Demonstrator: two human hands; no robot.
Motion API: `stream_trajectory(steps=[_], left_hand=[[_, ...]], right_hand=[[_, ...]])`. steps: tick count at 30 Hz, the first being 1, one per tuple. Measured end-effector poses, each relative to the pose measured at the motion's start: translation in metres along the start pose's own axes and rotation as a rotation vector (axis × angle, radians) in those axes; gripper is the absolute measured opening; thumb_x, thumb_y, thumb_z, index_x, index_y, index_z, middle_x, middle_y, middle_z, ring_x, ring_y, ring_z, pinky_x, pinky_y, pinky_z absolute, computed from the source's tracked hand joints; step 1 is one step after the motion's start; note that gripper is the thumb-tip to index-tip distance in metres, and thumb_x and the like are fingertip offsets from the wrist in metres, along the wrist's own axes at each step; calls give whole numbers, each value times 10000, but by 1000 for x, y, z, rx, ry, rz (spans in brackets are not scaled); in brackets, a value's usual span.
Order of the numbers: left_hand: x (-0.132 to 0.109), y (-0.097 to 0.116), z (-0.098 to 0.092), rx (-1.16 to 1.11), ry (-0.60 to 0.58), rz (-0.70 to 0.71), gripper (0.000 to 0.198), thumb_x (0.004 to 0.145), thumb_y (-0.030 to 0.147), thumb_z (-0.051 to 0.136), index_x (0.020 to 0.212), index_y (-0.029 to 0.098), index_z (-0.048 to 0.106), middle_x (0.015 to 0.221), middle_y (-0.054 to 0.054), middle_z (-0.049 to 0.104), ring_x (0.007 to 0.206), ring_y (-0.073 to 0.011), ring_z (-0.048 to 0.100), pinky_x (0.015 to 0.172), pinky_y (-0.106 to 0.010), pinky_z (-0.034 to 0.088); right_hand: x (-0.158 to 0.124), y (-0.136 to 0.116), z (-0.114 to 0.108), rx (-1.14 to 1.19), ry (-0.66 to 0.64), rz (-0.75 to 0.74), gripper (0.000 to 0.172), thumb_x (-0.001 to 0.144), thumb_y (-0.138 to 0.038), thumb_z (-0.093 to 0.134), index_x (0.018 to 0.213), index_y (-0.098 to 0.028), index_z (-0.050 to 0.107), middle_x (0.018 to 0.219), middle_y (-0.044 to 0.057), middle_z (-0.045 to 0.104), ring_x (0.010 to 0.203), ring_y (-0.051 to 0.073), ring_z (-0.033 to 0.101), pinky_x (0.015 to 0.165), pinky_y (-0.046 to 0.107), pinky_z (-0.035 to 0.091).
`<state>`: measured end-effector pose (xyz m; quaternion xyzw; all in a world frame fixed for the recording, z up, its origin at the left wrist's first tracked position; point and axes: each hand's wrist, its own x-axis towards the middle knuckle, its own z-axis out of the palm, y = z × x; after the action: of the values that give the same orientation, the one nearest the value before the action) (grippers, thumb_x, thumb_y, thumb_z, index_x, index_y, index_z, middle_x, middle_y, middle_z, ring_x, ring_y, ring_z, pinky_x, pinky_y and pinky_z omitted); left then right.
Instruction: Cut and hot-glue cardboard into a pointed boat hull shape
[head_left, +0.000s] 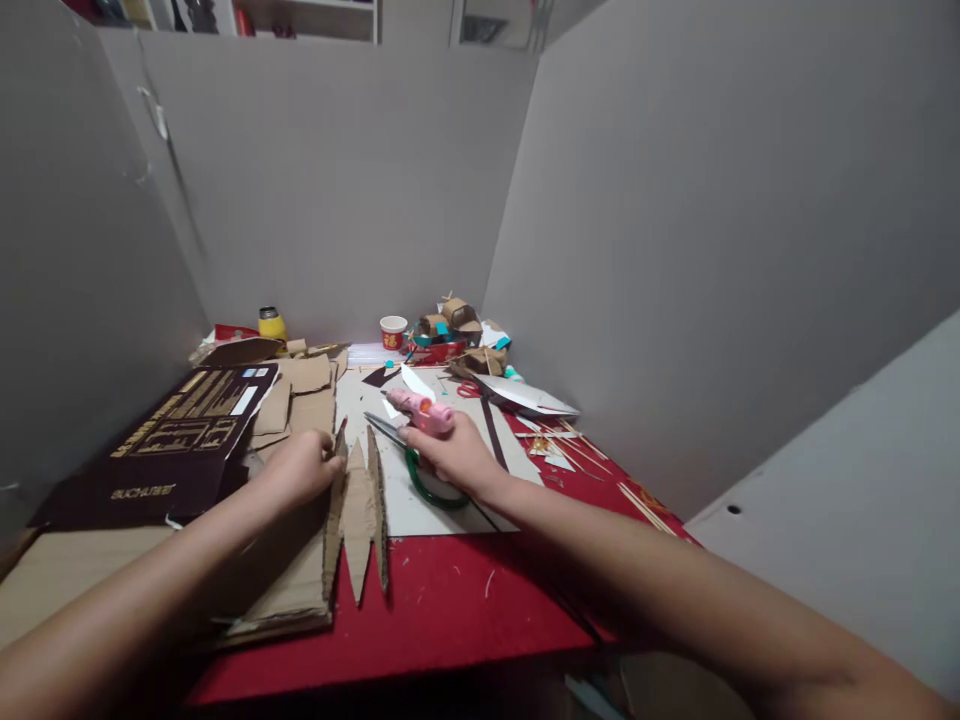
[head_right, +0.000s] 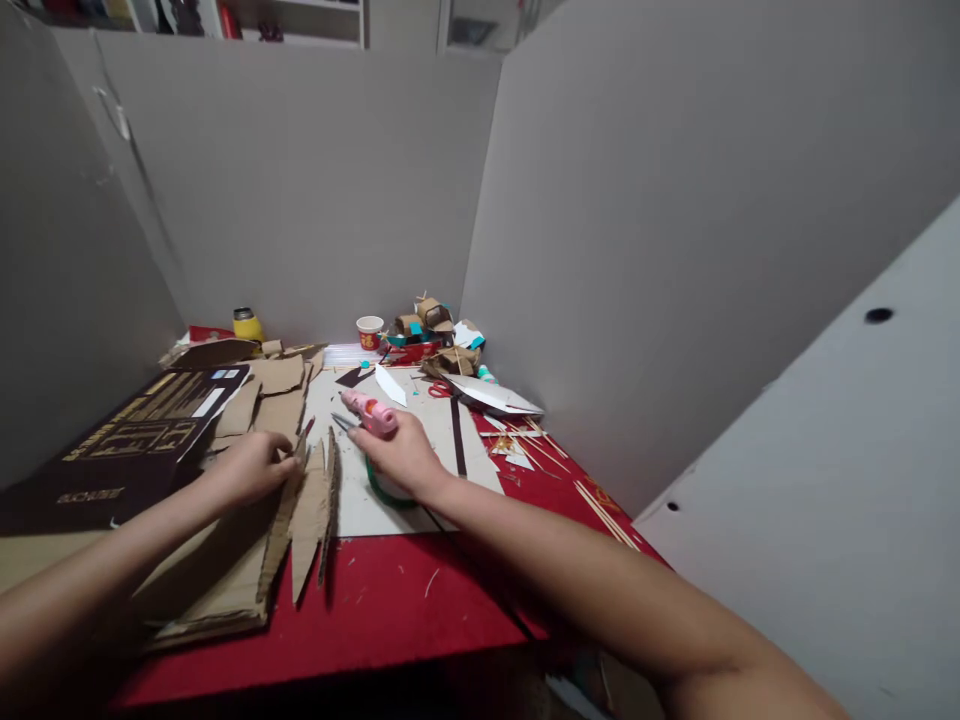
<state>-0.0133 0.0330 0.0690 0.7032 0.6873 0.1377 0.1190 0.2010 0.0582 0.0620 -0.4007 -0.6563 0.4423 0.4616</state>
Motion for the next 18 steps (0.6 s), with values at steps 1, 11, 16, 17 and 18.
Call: stream_trajectory(steps=[1,11,16,17,18], left_hand=[[2,1,3,-12,-1,4,153,741,260,559,715,169,681,738,-111,717,724,-256,649,630,-303,399],[1,-3,30,-400,128,42,39,717,165,535,688,187,550,647,2,579,667,-173,553,621,-269,393],[-2,0,39,-727,110,42,204,782,258,472,963,183,530,695,17,603,681,-168,609,617,-257,464],[-3,1,39,-783,92,42,273,807,301,459,1041,176,524,732,7,635,718,-175,634,643,-267,488],[-3,3,39,-830,74,43,333,830,352,450,1099,169,523,791,-12,670,779,-185,655,691,-281,509]], right_hand=[[4,3,7,-9,12,-20,253,704,-278,708,937,-181,721,745,25,708,687,179,632,529,246,499],[19,30,36,-23,-11,-7,128,680,-177,665,793,-168,723,593,-15,654,569,156,592,511,244,489],[16,27,30,32,16,-32,339,719,-191,650,1054,-176,702,814,5,700,711,150,611,628,245,511],[15,26,28,36,25,-27,314,727,-206,651,1034,-167,706,781,5,689,681,148,599,608,248,506],[15,26,27,37,31,-19,281,733,-220,652,1000,-160,713,734,1,673,641,147,582,576,250,498]])
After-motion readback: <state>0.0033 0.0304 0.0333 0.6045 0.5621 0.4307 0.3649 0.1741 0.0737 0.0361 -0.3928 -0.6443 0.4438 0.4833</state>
